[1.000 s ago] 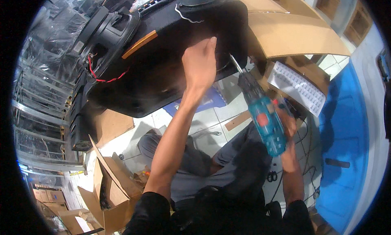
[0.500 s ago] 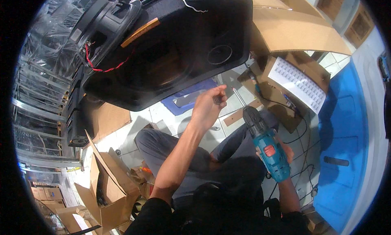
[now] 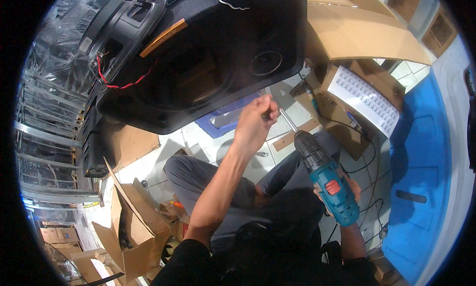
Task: The person solders wires to a speaker driver and then secures the driver into a speaker enclosure using a power drill. The person handles solder, a soldering iron, wires, a speaker driver, and a power drill.
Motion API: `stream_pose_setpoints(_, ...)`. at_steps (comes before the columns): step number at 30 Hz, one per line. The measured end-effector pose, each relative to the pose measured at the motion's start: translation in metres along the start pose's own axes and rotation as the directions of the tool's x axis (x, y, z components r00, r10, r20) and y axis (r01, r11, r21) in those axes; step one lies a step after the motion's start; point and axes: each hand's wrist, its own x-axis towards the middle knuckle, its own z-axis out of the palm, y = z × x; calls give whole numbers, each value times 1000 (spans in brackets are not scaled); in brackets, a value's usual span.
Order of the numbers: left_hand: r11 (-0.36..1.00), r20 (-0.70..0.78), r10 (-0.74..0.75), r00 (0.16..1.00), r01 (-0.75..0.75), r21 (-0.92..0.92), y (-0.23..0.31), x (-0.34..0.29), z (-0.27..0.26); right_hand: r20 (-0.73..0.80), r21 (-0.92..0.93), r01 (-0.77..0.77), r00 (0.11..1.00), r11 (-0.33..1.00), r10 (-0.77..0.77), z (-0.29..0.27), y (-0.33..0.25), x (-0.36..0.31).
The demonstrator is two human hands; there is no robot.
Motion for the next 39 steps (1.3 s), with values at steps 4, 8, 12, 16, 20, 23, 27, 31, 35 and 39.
stream_pose_setpoints(4, 997, 18, -18, 1000, 20, -72, 3, 0, 2, -124, 56, 166, 980, 985, -158, 6, 5, -4)
stream_pose_setpoints(8, 992, -36, -61, 997, 56, -111, 4, 2, 4, -236, -59, 243, 939, 968, -250, 9, -5, 2)
stream_pose_setpoints(12, 990, 6, -94, 996, 94, -108, 3, 2, 4, -65, 340, -64, 994, 938, 91, 1, 2, 20)
stream_pose_setpoints(16, 994, 71, -82, 994, 87, -69, 3, 1, 5, -182, 497, 234, 970, 836, -163, 11, 24, 18)
stream_pose_setpoints(20, 997, 20, -68, 997, 68, -20, 2, 2, 7, -217, 229, 180, 967, 957, -130, 10, 31, 25)
stream_pose_setpoints(23, 998, 16, -61, 998, 61, 7, 1, 1, 8, -211, 232, 78, 977, 970, -28, 7, 27, 25)
stream_pose_setpoints(27, 999, -28, -38, 999, 38, -7, -4, -1, 13, -244, 251, 112, 969, 962, -49, 7, 14, 19)
stream_pose_setpoints(31, 994, 0, -26, 1000, 26, -106, -8, -1, 19, -330, -355, 567, 668, 743, -667, 10, -9, 16)
stream_pose_setpoints(35, 981, 54, -54, 997, 63, -182, -12, 5, 20, -215, -722, 504, 488, 474, -846, 7, -35, 16)
stream_pose_setpoints(39, 966, 105, -128, 986, 148, -213, -14, 27, 22, -121, -799, 533, 312, 279, -942, -3, -51, 33)
